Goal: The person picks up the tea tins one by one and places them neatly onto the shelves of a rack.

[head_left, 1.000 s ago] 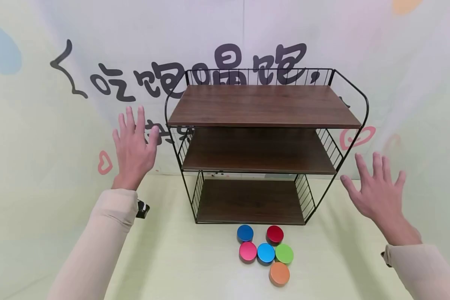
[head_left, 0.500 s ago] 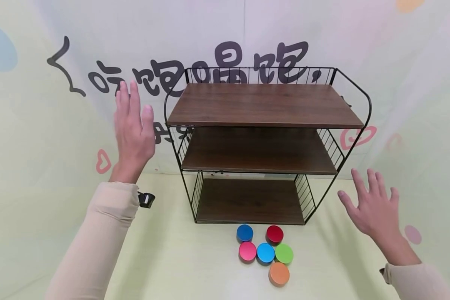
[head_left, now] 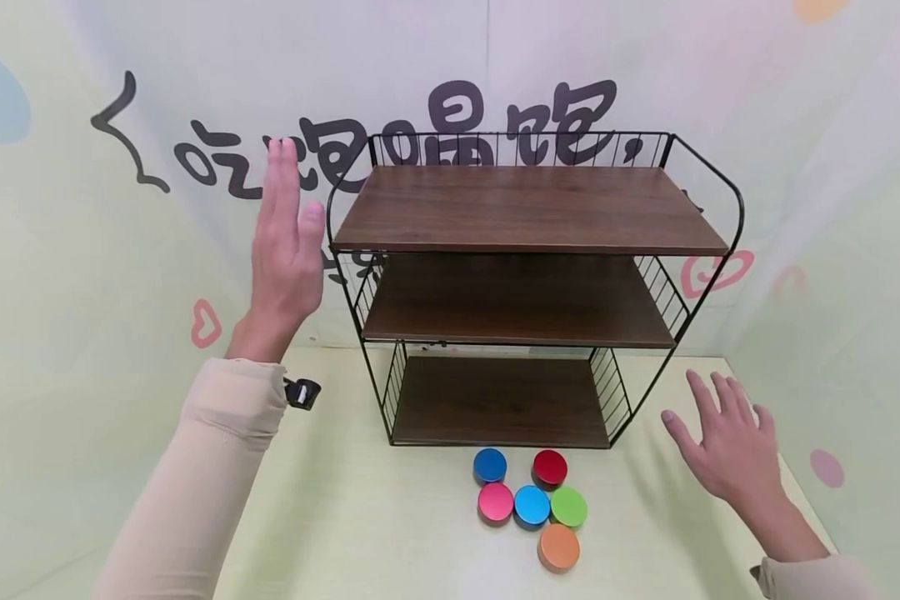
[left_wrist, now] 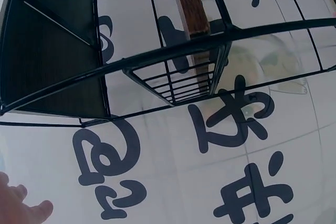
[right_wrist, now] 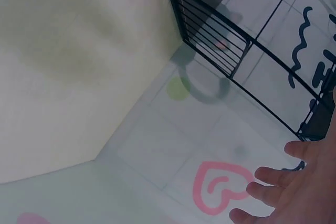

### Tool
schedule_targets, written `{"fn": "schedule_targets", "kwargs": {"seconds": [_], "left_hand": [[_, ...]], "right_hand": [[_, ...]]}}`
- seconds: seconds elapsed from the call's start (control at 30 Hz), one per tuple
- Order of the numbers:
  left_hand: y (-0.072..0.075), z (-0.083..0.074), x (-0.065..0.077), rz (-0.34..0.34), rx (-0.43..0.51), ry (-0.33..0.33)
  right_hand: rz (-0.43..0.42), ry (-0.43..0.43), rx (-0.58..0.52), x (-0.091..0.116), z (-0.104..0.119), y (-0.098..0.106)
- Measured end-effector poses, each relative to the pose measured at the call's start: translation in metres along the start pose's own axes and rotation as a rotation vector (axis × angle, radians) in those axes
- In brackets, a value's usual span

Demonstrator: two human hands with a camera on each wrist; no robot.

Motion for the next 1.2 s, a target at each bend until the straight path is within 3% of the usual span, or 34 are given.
{"fn": "schedule_targets", "kwargs": {"seconds": [0.27,0.5,0.77,0.9,1.2], "left_hand": [[-0.009,-0.007,-0.002,0.033,0.106,-0.057],[-0.015,-0.007,-0.001,0.029,0.166,-0.058],[-0.021,-0.016,0.002,0.039,0.165,-0.100],[-0.025,-0.010,0.003,0.035,0.160,-0.112],[-0.030,-0.011,0.004,0.014,0.233,-0.084]], "right_hand": [[0.001,0.026,-0.034,0.012,0.013,-0.018],[0.012,0.033,-0.064,0.022,0.022,-0.037],[0.030,0.040,-0.076,0.026,0.033,-0.053],[0.039,0.046,-0.084,0.030,0.039,-0.062],[0.069,0.095,-0.074,0.037,0.052,-0.084]]}}
Point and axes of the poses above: each hand's wrist, its own x-axis away from the middle knuckle, its own y-axis out of the back of the hand, z = x × y, the point moved 9 cm from there along -x, towards the middle knuckle, and after that the axes turned 8 degrees about z, right-handed, at the moved point
